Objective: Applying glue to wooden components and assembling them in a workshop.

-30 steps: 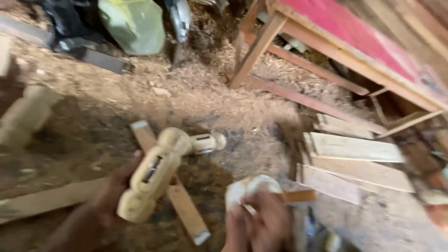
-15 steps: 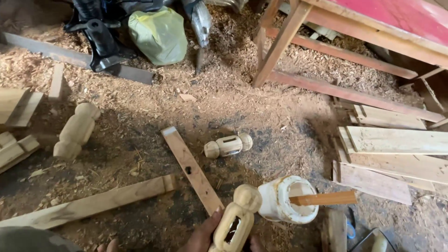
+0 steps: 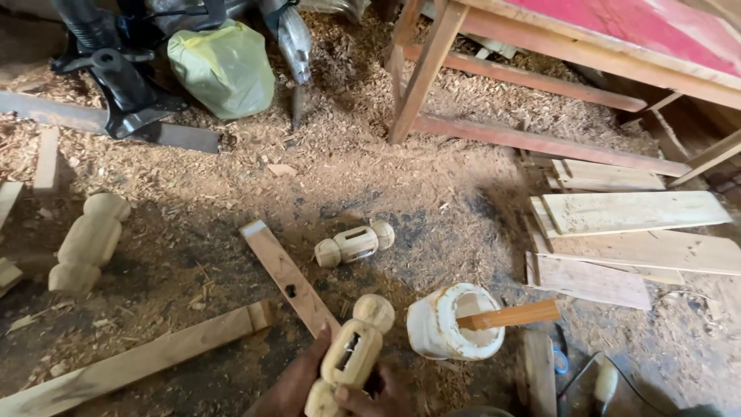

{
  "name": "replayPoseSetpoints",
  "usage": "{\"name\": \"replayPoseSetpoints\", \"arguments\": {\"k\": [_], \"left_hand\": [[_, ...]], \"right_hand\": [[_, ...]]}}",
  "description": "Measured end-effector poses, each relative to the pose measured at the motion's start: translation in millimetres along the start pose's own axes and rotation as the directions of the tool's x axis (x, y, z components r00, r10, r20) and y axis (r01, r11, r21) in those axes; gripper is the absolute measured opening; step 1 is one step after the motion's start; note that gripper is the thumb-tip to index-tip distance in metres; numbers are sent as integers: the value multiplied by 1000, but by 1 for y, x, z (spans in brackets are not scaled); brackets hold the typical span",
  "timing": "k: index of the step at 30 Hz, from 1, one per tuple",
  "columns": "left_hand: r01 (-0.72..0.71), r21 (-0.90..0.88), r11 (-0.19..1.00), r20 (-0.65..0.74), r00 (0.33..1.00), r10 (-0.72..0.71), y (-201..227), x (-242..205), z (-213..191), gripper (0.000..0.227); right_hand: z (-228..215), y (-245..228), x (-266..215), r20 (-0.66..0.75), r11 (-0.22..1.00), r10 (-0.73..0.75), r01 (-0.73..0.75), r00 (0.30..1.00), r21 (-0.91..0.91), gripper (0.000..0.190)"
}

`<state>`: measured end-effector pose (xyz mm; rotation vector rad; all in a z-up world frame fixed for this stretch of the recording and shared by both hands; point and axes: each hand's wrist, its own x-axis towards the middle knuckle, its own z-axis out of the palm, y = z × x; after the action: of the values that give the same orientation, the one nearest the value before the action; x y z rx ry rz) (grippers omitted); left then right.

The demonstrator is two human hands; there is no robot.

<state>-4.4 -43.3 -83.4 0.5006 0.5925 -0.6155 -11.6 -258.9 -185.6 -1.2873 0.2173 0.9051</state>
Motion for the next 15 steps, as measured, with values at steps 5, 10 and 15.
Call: {"name": "replayPoseSetpoints", "arguments": {"k": [5,10,15], "left_hand": [[-83,142,986,-224,968,114,37,28,-46,60],[-314,512,800,-362,765,533,86,-15,-80,45],[-581,599,551,-299,476,827,128,-142,-26,58]], "right_hand": [[61,-110,11,-74,999,-17,20,997,41,81],[60,-139,77,-560,984,-28,-77,828,-163,71],[52,-134,136,-665,937,-253,6,703,-350,93]]}}
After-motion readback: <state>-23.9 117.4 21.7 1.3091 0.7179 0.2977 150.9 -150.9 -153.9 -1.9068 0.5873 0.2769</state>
